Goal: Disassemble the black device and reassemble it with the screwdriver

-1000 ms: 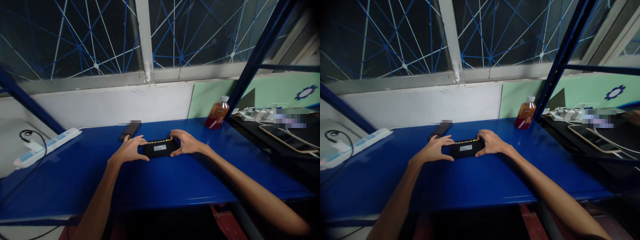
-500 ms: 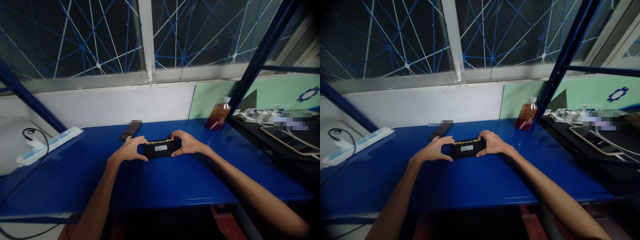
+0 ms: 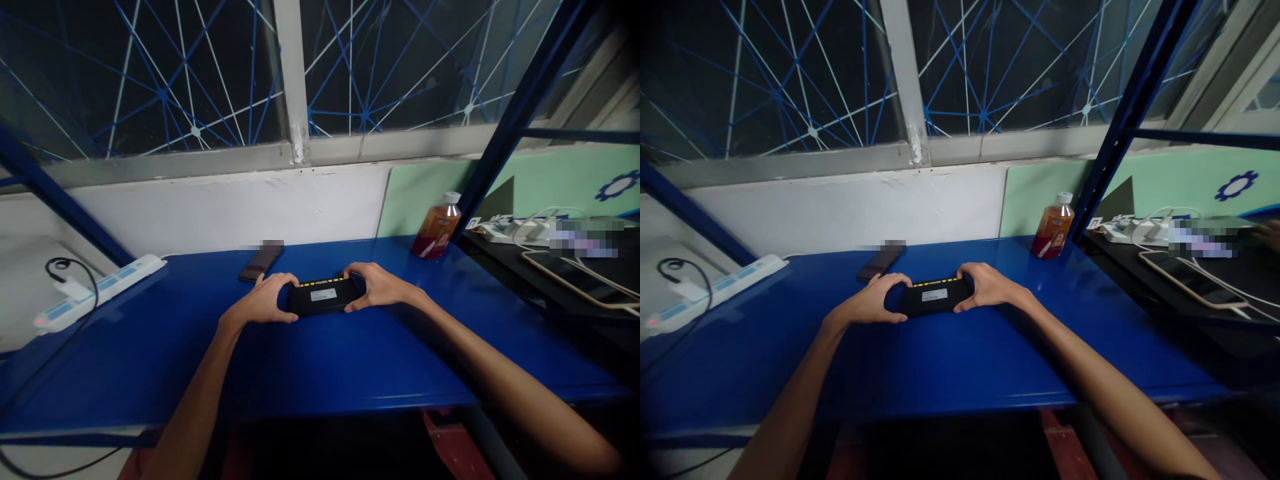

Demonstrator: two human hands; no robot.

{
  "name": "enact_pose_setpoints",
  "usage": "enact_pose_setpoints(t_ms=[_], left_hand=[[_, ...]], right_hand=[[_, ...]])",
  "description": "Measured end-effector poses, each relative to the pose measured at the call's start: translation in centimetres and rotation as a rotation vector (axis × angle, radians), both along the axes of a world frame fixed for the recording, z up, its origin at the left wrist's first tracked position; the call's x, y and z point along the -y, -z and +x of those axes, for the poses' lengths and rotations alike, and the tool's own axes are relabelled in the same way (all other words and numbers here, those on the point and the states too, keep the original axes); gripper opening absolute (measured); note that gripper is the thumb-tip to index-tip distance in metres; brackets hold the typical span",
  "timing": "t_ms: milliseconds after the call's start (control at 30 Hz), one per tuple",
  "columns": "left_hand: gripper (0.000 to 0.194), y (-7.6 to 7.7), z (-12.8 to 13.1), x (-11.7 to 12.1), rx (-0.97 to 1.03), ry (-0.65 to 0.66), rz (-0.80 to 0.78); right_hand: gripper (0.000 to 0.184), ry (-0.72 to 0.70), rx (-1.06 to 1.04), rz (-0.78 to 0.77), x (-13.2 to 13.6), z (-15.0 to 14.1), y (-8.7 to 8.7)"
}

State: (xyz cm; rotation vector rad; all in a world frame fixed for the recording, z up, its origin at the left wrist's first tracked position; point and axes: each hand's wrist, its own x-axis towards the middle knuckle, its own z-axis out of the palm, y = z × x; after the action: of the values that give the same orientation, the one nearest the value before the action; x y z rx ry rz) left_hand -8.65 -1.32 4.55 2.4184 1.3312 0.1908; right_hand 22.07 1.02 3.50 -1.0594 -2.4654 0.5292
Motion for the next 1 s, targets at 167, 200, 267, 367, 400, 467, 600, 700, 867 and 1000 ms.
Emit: enact_pose_setpoints(t_ms=[167, 200, 267, 367, 400, 467, 600, 700, 867, 1000], left_hand=[[0.058, -0.03, 0.08, 0.09, -0.016, -0.011, -0.026], [0.059, 0.02, 0.11, 0.09, -0.024, -0.012, -0.026], [0.059, 0.12, 0.15, 0.07, -0.036, -0.014, -0.022], [0.058, 0.16, 0.18, 0.05, -0.039, -0.015, -0.020], [0.057, 0.14, 0.18, 0.06, -0.039, -0.015, -0.021], [0.056, 0.06, 0.18, 0.09, -0.040, -0.017, -0.020], [0.056, -0.06, 0.17, 0.12, -0.041, -0.015, -0.022], [0.055, -0.05, 0.14, 0.07, -0.039, -0.014, -0.022], [0.055, 0.09, 0.04, -0.07, -0.036, -0.013, -0.025], [0.054, 0.01, 0.03, -0.02, -0.027, -0.014, -0.030]], right_hand=[[0.059, -0.014, 0.000, -0.022, -0.08, 0.11, -0.09], [0.060, -0.012, 0.003, -0.018, -0.09, 0.11, -0.08], [0.061, -0.005, 0.009, -0.008, -0.08, 0.08, -0.06], [0.062, -0.004, 0.014, -0.003, -0.02, 0.03, -0.07], [0.062, -0.003, 0.016, -0.003, 0.00, 0.02, -0.08], [0.062, 0.001, 0.020, -0.001, 0.03, 0.01, -0.09], [0.062, 0.005, 0.023, 0.005, -0.01, 0.03, 0.00], [0.062, 0.009, 0.024, 0.002, -0.08, 0.08, 0.11], [0.062, 0.018, 0.019, -0.006, -0.10, 0.14, 0.17], [0.061, 0.024, 0.018, -0.016, -0.06, 0.14, 0.13]])
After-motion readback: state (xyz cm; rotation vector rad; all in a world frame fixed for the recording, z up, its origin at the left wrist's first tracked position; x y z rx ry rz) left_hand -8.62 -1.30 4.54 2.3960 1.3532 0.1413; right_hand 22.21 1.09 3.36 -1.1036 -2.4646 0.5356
